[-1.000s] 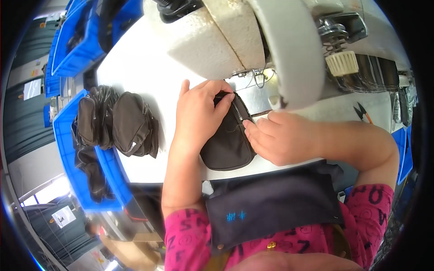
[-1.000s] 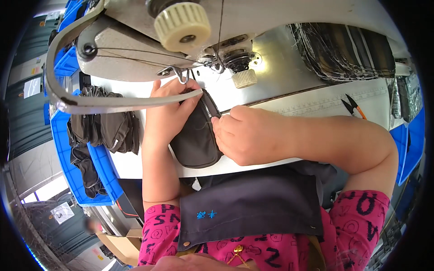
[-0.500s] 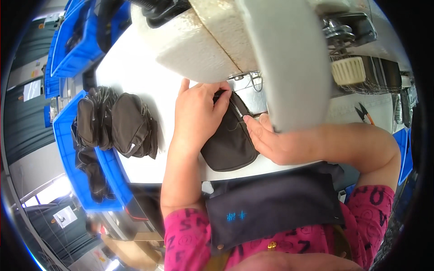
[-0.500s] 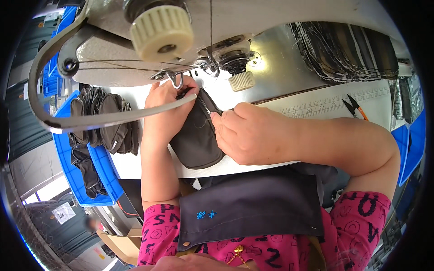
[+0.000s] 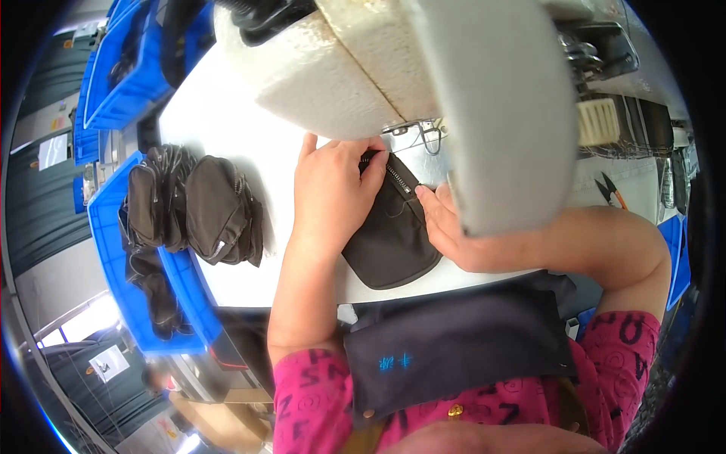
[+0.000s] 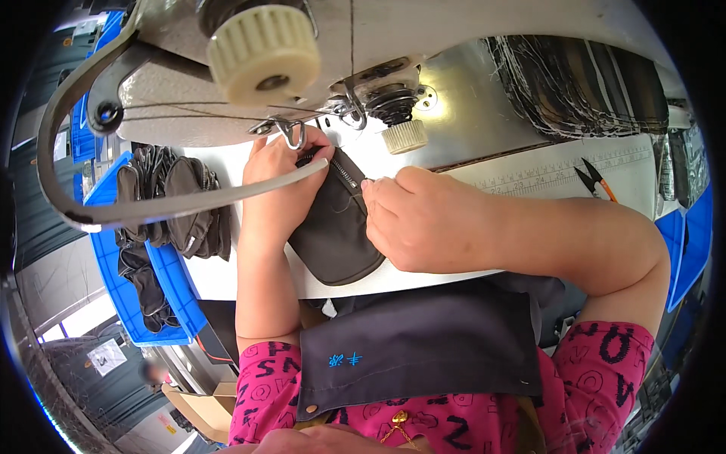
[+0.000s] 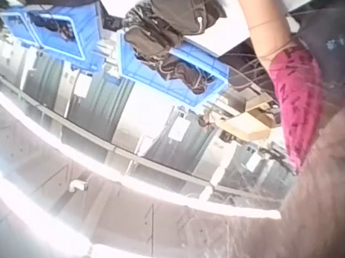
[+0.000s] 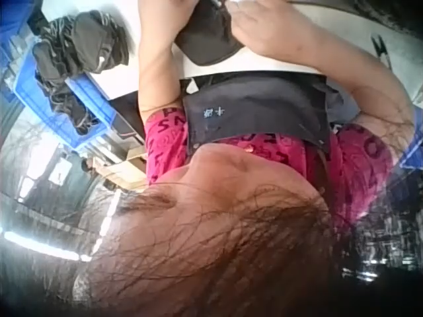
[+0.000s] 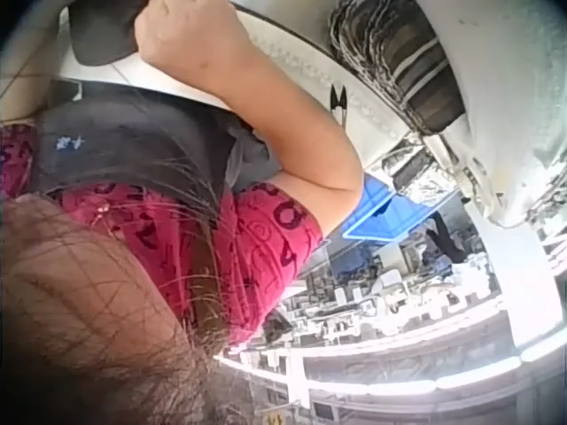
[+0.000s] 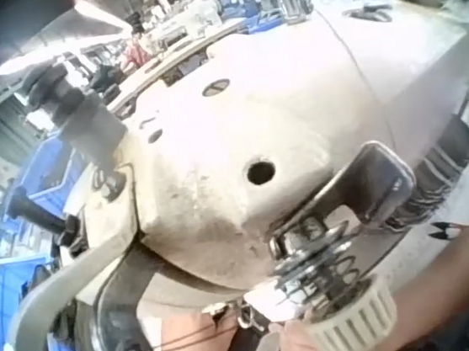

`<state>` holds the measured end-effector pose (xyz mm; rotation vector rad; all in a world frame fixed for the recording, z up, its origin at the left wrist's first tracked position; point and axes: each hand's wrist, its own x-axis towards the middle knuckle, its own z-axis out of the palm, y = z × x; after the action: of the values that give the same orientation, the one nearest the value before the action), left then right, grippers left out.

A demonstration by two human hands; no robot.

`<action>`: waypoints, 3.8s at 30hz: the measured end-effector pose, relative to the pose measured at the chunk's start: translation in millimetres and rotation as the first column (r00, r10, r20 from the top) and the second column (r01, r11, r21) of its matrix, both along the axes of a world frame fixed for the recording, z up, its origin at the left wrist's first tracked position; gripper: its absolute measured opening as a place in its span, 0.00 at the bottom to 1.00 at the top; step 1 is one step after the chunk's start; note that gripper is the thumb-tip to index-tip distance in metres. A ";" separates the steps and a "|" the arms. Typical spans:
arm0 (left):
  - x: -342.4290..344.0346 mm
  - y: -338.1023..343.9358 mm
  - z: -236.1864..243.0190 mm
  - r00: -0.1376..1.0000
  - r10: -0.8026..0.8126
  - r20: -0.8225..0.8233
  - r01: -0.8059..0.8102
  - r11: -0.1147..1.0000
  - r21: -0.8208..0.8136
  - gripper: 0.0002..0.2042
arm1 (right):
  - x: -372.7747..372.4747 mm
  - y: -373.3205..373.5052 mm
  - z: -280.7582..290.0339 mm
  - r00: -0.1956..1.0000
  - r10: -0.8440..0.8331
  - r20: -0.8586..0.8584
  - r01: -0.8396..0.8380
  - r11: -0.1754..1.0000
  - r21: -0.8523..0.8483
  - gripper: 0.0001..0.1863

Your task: Sew pre-cut leather pieces together using an industrial sewing machine.

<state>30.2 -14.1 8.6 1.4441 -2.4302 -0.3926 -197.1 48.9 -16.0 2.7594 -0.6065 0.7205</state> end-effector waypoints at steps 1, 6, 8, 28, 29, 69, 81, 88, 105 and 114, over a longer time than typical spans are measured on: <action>0.1 0.1 0.3 1.000 -0.007 -0.004 0.007 1.000 0.009 0.05 | 0.2 0.1 0.2 1.000 -0.005 -0.013 0.005 1.000 0.011 0.11; -3.0 6.1 0.2 0.998 0.050 0.045 -0.046 0.996 -0.075 0.09 | 1.8 2.7 -0.9 0.999 -0.019 -0.027 0.020 0.999 0.041 0.09; -3.4 4.8 -6.4 0.996 0.074 0.039 -0.071 0.994 -0.089 0.10 | -0.4 4.2 -2.1 0.999 -0.014 -0.036 0.016 0.997 0.078 0.10; -16.5 -107.9 -72.1 0.920 -0.381 -0.091 0.334 0.884 -0.326 0.19 | -13.1 -16.8 9.1 0.930 -0.193 -0.313 0.256 0.951 0.175 0.15; -16.0 -108.0 -71.0 0.931 -0.352 -0.094 0.309 0.900 -0.307 0.19 | -12.6 -16.9 9.1 0.911 -0.212 -0.354 0.277 0.950 0.144 0.17; -15.2 10.9 -6.1 0.955 -0.262 -0.138 0.236 0.955 -0.180 0.18 | -10.7 -9.8 6.5 0.941 -0.302 -0.150 0.327 0.928 0.182 0.06; -25.0 16.7 -6.8 0.960 -0.244 -0.135 0.215 0.957 -0.196 0.18 | -9.3 -10.6 5.1 0.939 -0.318 -0.129 0.339 0.920 0.198 0.05; -24.1 6.0 -13.0 0.974 -0.206 -0.091 0.180 0.955 -0.235 0.17 | -9.2 -13.7 0.3 0.918 -0.348 -0.190 0.381 0.905 0.186 0.16; -18.0 1.0 -15.4 0.948 -0.163 -0.272 0.110 0.974 -0.199 0.13 | -1.9 -41.5 -7.4 0.870 -0.493 0.022 0.491 0.870 0.050 0.09; -8.3 8.9 -23.2 0.945 -0.204 -0.257 0.101 0.926 -0.364 0.25 | 8.1 -57.0 -21.7 0.876 -0.482 0.008 0.482 0.876 -0.023 0.05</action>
<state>21.9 -5.1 -14.7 0.9751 -2.2382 -0.1787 -189.0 -8.1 -37.8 2.4218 -1.2174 0.6015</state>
